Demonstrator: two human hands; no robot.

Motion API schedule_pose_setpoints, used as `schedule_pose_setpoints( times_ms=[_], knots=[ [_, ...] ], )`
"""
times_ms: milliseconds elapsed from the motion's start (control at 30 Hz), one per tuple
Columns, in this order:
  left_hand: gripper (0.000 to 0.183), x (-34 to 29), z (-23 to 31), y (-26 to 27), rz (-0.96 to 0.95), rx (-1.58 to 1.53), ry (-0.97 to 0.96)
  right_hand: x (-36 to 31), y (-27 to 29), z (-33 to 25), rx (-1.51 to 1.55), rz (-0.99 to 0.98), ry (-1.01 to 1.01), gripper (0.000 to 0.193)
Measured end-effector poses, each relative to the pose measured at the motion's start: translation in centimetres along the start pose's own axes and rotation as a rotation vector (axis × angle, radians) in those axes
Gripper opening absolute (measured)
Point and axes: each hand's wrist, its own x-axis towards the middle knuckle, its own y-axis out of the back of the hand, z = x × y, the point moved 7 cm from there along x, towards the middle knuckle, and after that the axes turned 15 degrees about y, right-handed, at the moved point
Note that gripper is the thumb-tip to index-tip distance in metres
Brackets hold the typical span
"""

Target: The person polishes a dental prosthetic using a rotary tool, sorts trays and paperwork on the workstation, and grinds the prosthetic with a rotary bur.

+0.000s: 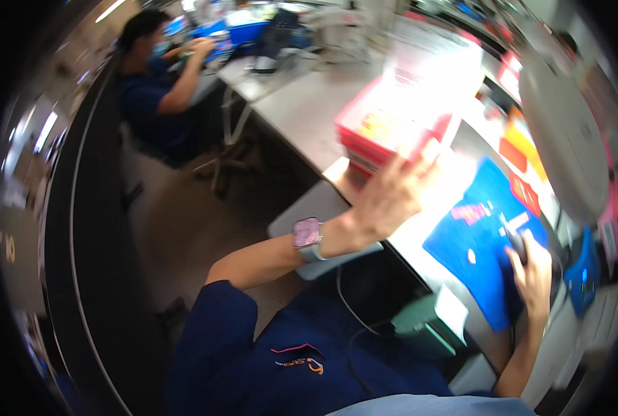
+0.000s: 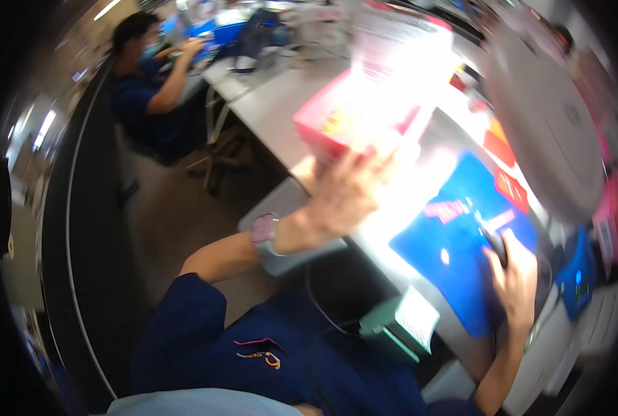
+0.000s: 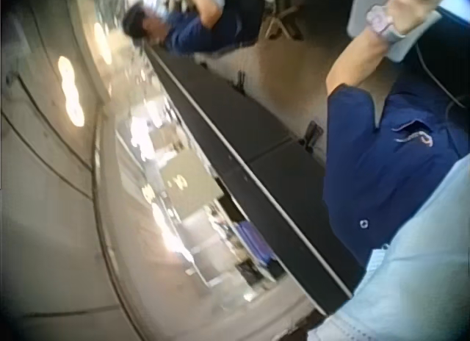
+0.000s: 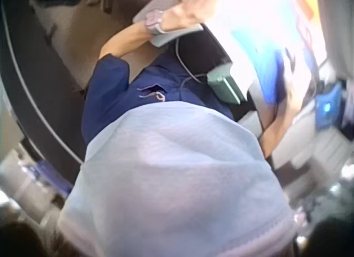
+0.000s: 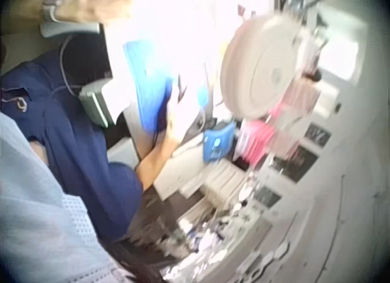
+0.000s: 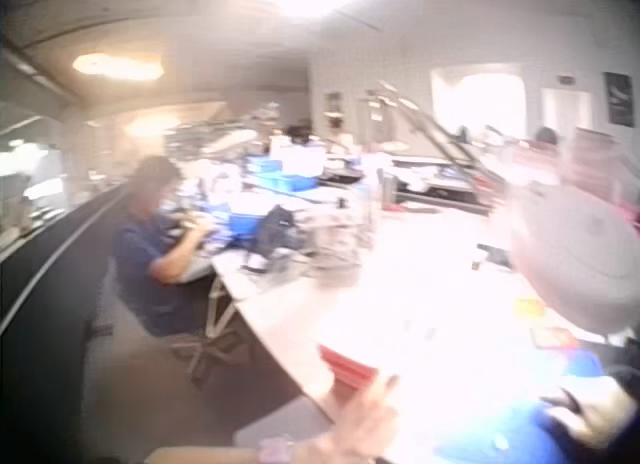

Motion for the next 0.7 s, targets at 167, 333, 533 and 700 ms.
schedule_pose_setpoints(
  times_ms=[167,333,533,700],
  knots=[
    [0.038,0.4,-1.6,2.9,0.102,-0.278,0.116,0.4,1.0,-2.0,0.007,-0.026,-0.023,0.027],
    [0.036,4.1,3.1,2.4,0.034,-0.795,0.028,3.8,1.8,-4.3,-0.263,0.014,0.136,0.019],
    [0.019,9.3,9.9,-4.2,-1.287,-0.984,-0.117,5.5,2.5,-4.3,-0.596,0.148,0.164,0.013],
    [0.014,9.3,9.1,-1.6,-0.257,-0.986,-0.237,4.3,1.8,0.3,-0.685,0.175,0.109,0.016]
  ],
)
